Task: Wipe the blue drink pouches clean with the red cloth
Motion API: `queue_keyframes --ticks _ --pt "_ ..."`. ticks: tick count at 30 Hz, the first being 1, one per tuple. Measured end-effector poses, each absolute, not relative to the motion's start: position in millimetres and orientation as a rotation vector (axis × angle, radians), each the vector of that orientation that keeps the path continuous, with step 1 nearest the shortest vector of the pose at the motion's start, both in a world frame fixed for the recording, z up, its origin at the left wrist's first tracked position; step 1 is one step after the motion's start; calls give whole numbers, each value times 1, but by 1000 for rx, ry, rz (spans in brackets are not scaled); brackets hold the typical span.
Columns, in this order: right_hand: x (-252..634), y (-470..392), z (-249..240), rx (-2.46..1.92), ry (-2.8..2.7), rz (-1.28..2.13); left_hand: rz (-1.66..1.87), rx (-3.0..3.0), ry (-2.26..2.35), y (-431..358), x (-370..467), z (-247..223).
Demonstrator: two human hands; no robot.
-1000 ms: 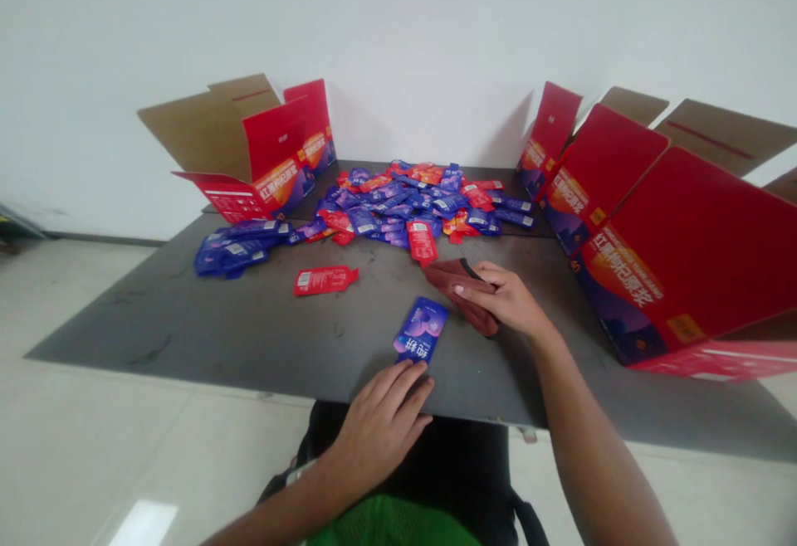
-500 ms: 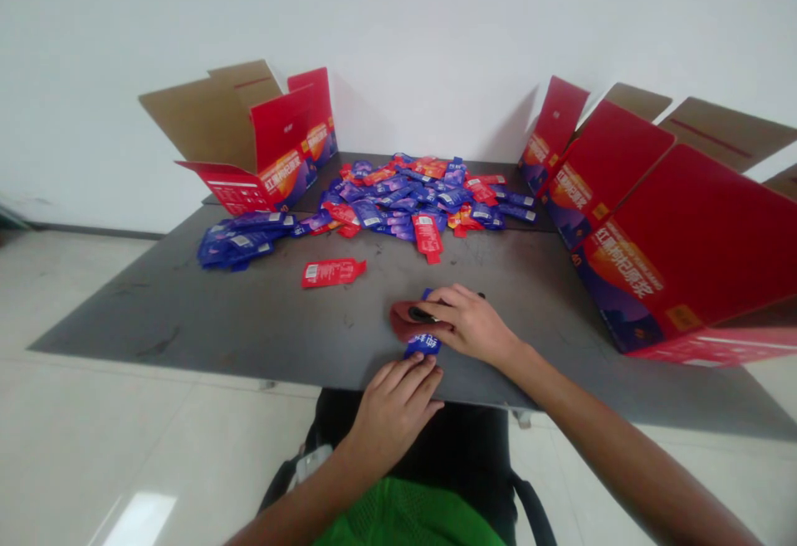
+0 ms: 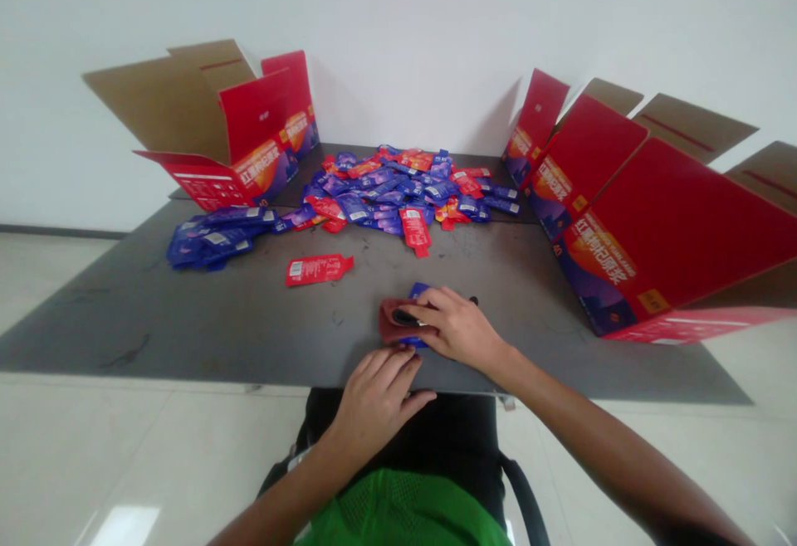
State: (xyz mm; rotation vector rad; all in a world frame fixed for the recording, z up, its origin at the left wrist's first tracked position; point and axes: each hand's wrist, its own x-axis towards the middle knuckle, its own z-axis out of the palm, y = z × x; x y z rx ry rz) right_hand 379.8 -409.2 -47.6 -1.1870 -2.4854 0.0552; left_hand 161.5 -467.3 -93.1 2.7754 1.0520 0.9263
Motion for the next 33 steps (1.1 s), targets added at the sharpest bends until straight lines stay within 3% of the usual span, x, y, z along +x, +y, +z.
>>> queue_keyframes --ticks 6,13,19,25,33 --pt "402 -373 -40 -1476 -2270 -190 941 2783 1009 -466 160 -93" --pt "380 -408 -47 -1166 -2497 79 947 2783 992 -463 157 -96" --pt "394 -379 -39 -1498 -2266 -188 973 2751 966 -461 156 -97" --pt "375 -411 -47 -1175 -2482 21 1002 2712 927 -457 154 -100" --pt "393 -387 -35 -1398 -2260 -138 1007 2656 920 -457 153 -99"
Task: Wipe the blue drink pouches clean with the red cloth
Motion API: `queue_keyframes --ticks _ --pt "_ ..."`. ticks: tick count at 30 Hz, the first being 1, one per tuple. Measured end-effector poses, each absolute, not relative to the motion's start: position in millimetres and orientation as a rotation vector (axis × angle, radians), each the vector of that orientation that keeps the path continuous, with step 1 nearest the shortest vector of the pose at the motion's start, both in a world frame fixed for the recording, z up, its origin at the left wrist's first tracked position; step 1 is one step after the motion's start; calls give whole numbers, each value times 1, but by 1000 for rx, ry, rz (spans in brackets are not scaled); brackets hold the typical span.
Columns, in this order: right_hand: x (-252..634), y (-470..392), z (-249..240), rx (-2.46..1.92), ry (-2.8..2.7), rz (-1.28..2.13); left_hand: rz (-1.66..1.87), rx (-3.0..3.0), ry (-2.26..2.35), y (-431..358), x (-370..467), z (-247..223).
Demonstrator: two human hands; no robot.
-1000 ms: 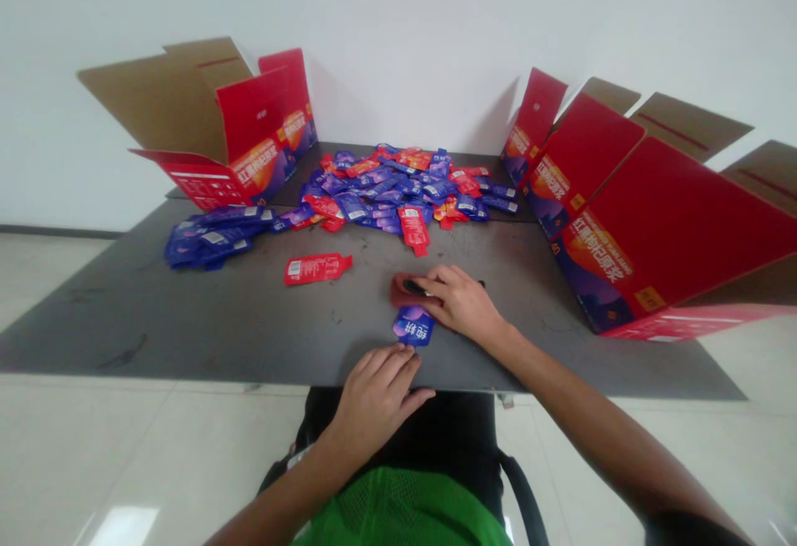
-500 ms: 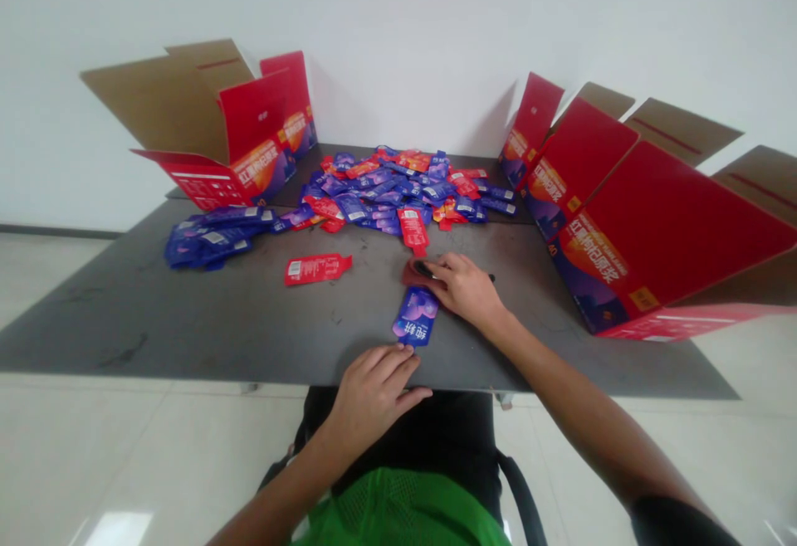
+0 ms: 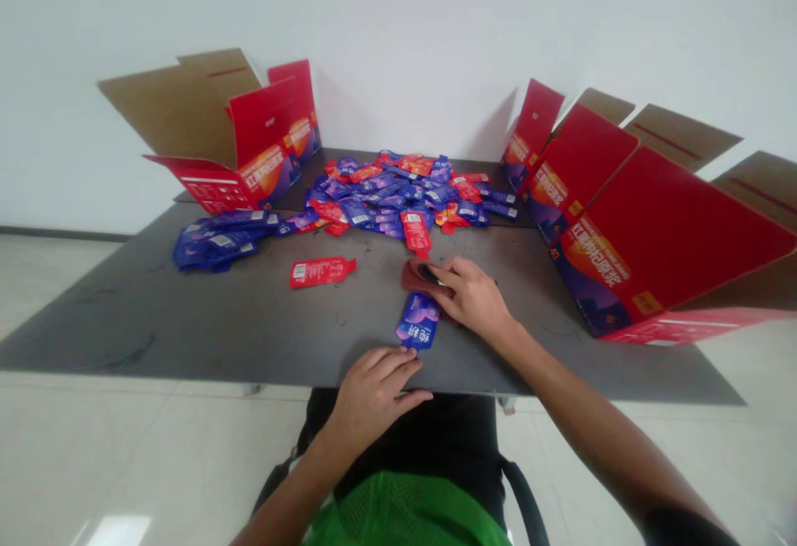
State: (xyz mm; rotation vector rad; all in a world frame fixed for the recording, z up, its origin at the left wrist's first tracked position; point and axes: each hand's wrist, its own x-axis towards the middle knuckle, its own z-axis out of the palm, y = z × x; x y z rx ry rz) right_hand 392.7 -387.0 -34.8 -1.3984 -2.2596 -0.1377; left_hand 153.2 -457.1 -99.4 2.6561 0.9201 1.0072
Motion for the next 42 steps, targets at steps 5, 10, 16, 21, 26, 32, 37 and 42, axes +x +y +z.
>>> queue_keyframes --ticks 5,10,16,21,26,32,37,42 --pt "371 -421 -44 -1161 -2463 60 946 2648 925 -455 150 -101" --pt "398 -386 -43 -1412 -2297 -68 905 2669 870 -454 149 -102" --pt "380 -416 -29 -1285 -2358 -49 953 2660 897 -455 149 -104" --pt "379 -410 -52 -1276 -2398 59 948 2660 894 -455 149 -103" --pt "393 -387 -34 -1437 -2251 -108 995 2643 884 -456 150 -104" --pt "364 -421 -44 -1204 -2480 99 983 2668 898 -457 149 -104" --pt "393 -380 -45 -1409 -2320 -44 1000 2639 864 -457 148 -103" --pt "382 -402 -24 -1326 -2299 -49 1019 2636 860 -457 149 -105"
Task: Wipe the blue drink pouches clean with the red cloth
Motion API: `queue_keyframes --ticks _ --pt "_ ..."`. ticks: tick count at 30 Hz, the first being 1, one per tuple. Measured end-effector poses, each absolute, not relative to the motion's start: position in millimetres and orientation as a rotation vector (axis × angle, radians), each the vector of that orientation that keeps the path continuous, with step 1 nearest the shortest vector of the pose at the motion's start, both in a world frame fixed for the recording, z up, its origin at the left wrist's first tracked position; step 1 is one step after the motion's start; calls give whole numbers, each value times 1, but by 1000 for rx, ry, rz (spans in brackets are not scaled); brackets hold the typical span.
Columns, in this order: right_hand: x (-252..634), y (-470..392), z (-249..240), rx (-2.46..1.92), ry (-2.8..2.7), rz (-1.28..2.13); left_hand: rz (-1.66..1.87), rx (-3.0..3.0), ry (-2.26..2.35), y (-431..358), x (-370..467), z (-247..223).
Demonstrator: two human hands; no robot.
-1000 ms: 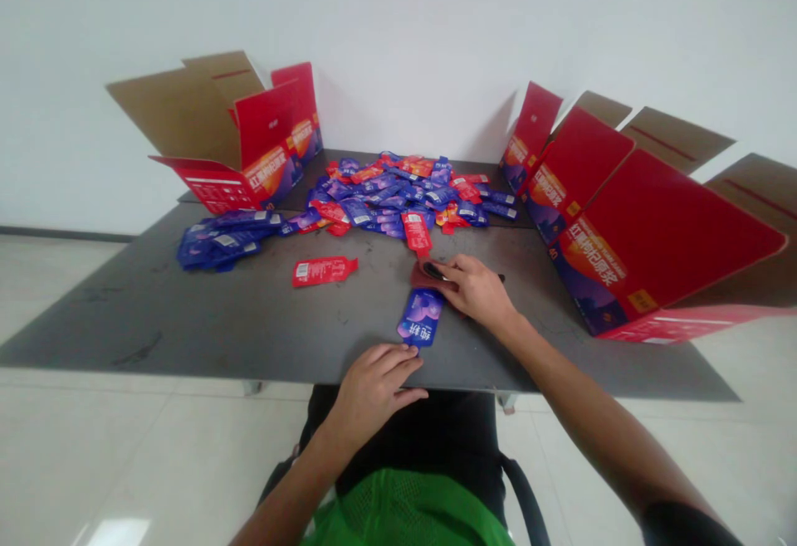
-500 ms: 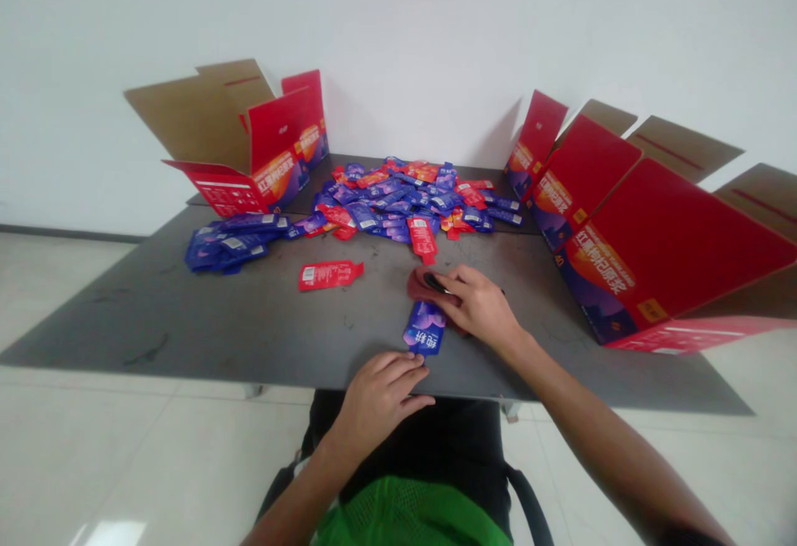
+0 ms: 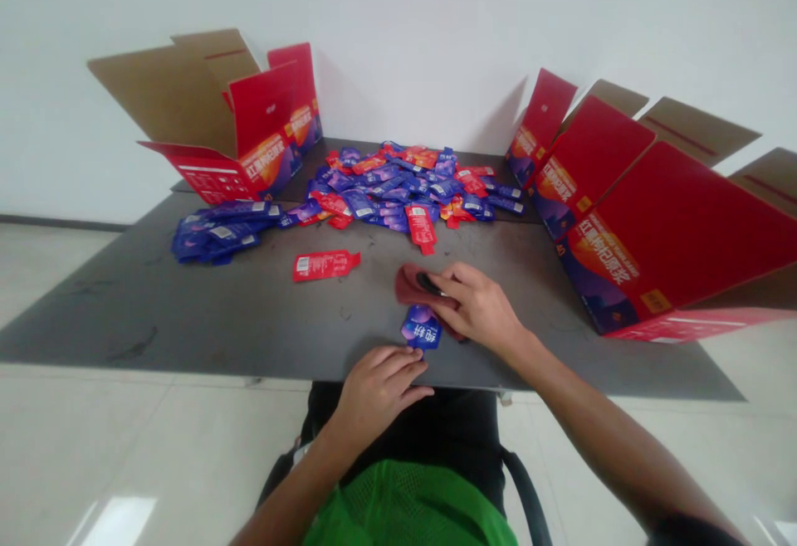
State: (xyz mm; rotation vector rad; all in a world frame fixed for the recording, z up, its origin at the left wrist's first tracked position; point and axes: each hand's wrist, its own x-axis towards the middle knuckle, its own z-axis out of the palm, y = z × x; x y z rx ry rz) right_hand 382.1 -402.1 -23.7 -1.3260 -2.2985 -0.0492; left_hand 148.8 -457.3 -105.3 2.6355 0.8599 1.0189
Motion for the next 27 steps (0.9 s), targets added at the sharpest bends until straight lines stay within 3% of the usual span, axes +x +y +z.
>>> queue_keyframes --ticks 4,7,11,17,22,27 --pt "367 -420 -40 -1210 -2488 124 1003 2649 869 -457 149 -106" --pt "382 -396 -49 -1353 -2387 84 1001 2638 857 -457 149 -105" --pt "394 -380 -38 -1487 -2289 -85 1021 2613 865 -458 150 -105" --pt "380 -404 -45 -1256 -2449 122 1022 2602 868 -458 150 -106" --pt "401 -375 -33 -1464 -2286 -56 1045 2603 859 -457 150 -105" --pt "372 -409 -21 -1234 -2377 88 1052 2616 856 -457 151 -103"
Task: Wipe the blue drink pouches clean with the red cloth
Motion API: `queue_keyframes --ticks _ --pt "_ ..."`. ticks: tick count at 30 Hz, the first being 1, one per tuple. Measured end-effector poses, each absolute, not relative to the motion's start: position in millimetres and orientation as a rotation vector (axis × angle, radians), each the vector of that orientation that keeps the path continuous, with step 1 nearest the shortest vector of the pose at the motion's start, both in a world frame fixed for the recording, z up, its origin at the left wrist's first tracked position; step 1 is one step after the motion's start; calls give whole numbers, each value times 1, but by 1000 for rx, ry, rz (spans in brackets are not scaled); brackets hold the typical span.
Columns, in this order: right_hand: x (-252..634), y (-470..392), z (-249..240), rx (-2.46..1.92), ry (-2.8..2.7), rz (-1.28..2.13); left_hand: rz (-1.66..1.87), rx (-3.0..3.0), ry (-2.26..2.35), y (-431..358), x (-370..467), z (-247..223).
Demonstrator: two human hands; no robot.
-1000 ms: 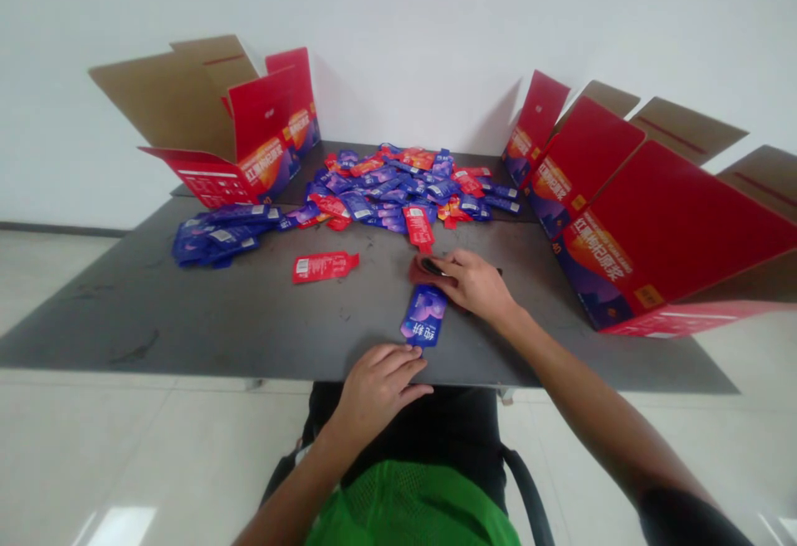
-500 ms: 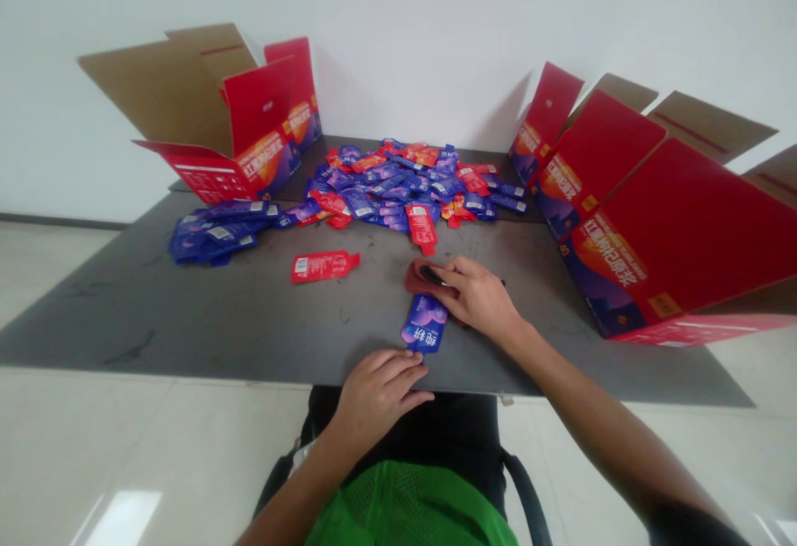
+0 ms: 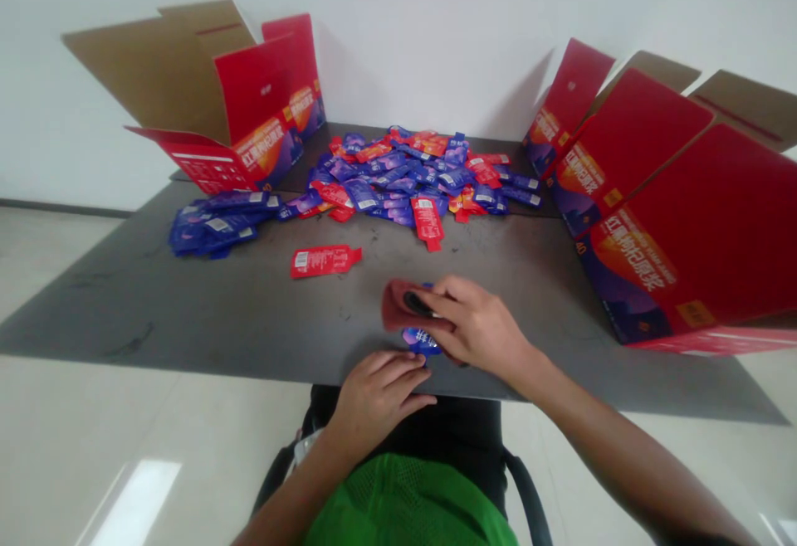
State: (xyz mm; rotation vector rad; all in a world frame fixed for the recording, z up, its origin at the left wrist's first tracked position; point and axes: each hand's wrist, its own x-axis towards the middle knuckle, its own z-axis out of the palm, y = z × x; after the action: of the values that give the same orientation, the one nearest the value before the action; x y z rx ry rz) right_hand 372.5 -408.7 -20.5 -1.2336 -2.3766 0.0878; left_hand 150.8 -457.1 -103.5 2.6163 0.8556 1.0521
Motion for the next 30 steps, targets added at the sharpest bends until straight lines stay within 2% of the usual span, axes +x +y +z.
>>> queue_keyframes --ticks 3,6,11,15,18,23,27,30 --pt "362 -416 -36 -1199 -2504 203 1032 2610 879 -457 150 -102" --pt "376 -393 -46 -1328 -2411 155 1018 2599 876 -457 150 -100" --pt "389 -385 -26 -1382 -2258 0 1024 2596 883 -457 150 -102" --pt "371 -417 -31 -1212 -2413 162 1011 2608 879 -457 150 -104" --pt "374 -408 -48 -1242 -2434 217 1007 2610 886 -456 150 -103" --pt "393 -377 -36 -1406 -2267 27 1015 2609 882 -457 151 -101" --pt "373 -411 -21 -1250 -2358 108 1038 2609 893 -457 151 -102" --pt "361 -429 -33 -1224 -2507 232 1000 2615 905 -456 150 -101"
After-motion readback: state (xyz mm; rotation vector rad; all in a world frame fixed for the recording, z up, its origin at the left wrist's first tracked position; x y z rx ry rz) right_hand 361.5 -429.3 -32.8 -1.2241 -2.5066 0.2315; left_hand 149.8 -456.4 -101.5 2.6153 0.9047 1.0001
